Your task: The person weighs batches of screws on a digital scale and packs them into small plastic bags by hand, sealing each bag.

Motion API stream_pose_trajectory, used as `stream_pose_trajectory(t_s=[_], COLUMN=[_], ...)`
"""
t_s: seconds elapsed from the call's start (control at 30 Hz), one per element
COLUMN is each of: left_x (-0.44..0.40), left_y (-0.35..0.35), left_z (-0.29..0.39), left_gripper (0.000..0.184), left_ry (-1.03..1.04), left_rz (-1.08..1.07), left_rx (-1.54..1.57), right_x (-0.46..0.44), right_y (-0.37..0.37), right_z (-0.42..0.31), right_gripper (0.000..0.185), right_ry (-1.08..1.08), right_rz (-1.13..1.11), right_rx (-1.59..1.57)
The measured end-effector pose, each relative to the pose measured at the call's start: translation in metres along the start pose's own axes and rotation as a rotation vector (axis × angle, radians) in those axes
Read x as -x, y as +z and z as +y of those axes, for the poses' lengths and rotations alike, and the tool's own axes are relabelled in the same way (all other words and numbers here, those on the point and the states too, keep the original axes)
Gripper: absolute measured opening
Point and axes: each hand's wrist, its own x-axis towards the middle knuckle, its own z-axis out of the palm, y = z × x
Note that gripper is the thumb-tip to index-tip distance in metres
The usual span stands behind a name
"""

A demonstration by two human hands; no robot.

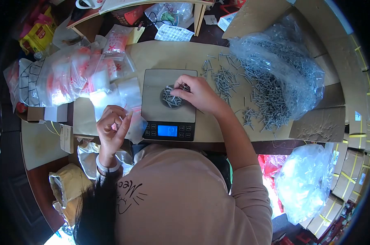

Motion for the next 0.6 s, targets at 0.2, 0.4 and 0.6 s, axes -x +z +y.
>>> stream_pose_trajectory(t_s=[0.2,0.4,0.6], left_x=[-0.008,-0.003,-0.003], left_y=[-0.004,-0.003,0.028], left_z=[0.008,0.006,0.028], left_gripper=[0.023,0.011,0.005], left_ry=[0.003,0.016,-0.179], left_rz=[-0.167,-0.427,-0.591], left_rx=[-0.017,0.118,0.096], right_x=[0.014,0.059,0.083], right_y=[-0.011,-0.053,-0.037], right_z=[0.019,0.066,0.001], right_gripper=[0.018,0.020,0.037], right_ry=[0.131,0.053,-0.191], right_rz=[0.079,0.380,0.302], right_rx=[-0.244,0.159,0.115])
